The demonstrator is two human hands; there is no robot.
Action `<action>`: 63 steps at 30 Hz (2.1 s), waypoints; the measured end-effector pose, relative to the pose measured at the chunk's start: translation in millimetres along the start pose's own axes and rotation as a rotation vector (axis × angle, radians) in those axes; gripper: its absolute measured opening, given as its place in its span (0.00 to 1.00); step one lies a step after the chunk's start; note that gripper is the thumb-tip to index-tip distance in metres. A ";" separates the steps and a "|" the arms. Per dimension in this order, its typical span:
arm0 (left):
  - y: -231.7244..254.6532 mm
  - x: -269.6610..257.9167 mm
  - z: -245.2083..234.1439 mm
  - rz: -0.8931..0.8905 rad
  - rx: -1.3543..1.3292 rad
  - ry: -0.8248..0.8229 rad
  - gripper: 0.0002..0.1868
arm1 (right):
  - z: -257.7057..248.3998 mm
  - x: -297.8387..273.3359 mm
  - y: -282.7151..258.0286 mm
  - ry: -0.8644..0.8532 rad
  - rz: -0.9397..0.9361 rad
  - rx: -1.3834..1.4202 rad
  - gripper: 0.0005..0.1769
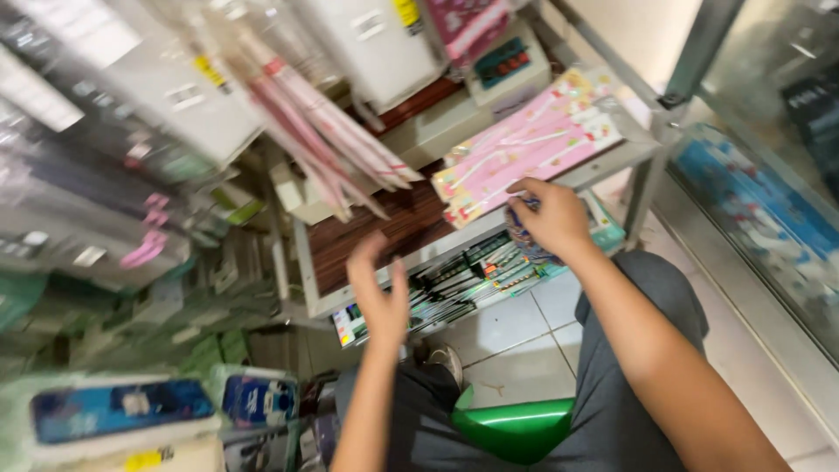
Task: Applying stickers or labels to packaged pens while sitting at a low shelf in a retail store.
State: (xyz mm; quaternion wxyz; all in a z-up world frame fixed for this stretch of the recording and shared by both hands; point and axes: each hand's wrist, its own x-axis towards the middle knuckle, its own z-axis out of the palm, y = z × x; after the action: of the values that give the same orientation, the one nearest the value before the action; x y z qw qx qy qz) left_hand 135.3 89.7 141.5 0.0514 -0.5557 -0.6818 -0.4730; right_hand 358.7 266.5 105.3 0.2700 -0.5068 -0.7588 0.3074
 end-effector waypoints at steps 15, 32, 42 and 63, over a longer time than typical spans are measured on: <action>-73.8 158.1 -27.4 -0.121 -0.136 0.110 0.44 | -1.3 5.6 20.4 0.087 0.042 0.129 0.08; -37.9 208.9 -101.1 -0.086 -0.145 0.117 0.25 | -0.1 -1.0 6.3 0.052 0.102 0.170 0.10; 42.6 209.9 -126.3 0.116 -0.013 0.222 0.23 | 5.7 3.2 9.7 0.035 0.001 0.187 0.11; 100.4 51.7 24.6 -0.236 -0.794 -0.133 0.14 | -40.3 -81.3 -24.1 -0.320 -0.507 0.571 0.06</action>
State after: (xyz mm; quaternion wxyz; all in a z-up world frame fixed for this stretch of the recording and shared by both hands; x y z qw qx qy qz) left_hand 208.0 137.1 217.8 -0.2654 -0.4796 -0.5072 -0.6650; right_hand 400.9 191.1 142.0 0.3454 -0.1545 -0.7763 0.5041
